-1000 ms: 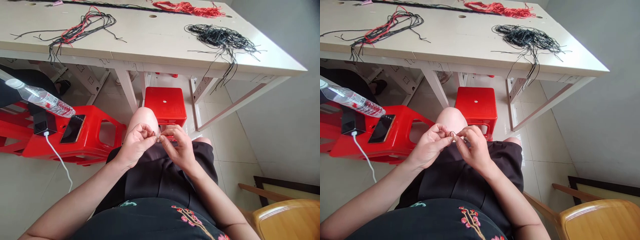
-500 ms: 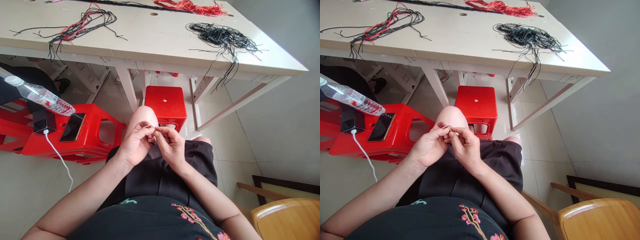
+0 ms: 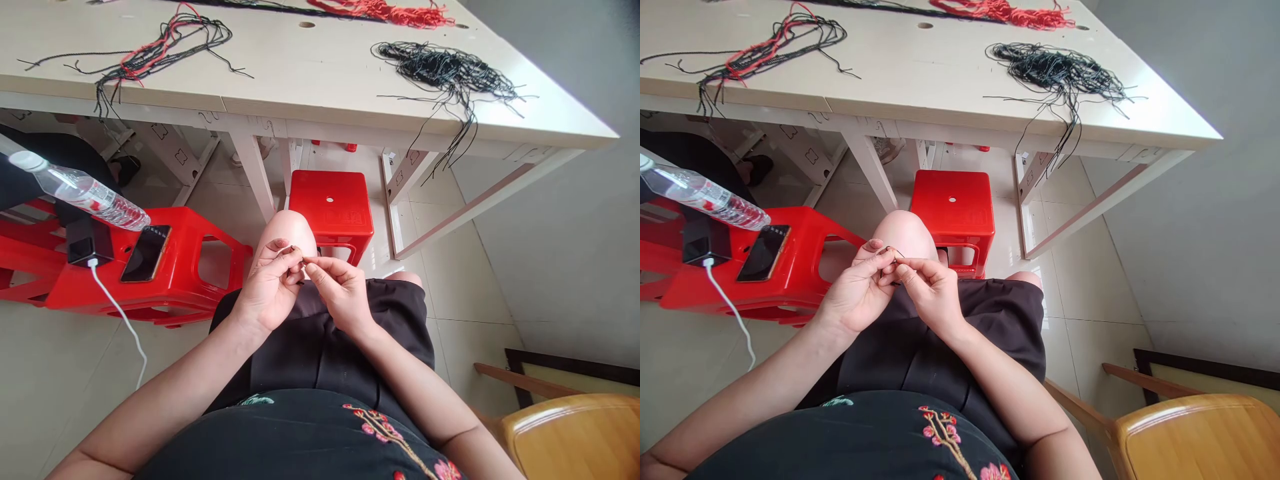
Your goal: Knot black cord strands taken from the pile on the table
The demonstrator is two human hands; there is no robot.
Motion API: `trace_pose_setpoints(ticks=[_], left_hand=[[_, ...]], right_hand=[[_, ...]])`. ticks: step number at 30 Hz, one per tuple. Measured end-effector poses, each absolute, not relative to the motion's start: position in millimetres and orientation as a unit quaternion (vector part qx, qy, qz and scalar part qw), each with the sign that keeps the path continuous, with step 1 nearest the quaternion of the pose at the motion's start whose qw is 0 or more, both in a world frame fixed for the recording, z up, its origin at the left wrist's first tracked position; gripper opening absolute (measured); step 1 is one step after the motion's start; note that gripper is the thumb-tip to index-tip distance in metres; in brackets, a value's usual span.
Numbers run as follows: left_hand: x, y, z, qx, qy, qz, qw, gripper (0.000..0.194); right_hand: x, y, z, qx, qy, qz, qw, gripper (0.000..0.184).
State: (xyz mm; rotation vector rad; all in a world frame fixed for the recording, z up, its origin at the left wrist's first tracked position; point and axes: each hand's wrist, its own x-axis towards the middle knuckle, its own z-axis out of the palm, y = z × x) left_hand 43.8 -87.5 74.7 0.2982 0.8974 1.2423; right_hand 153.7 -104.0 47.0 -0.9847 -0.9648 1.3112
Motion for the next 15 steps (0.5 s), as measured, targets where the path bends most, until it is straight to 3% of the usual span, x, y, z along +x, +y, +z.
trace_pose_setpoints(ticks=[6, 15], left_hand=[[45, -85, 72, 0.222, 0.429, 0.537, 0.692, 0.028], [28, -88, 82, 0.301, 0.460, 0.461, 0.697, 0.015]], right_hand=[[155, -99, 44, -0.408, -0.251, 0.704, 0.525, 0.017], [168, -92, 46, -0.371, -0.139, 0.727, 0.560, 0.026]])
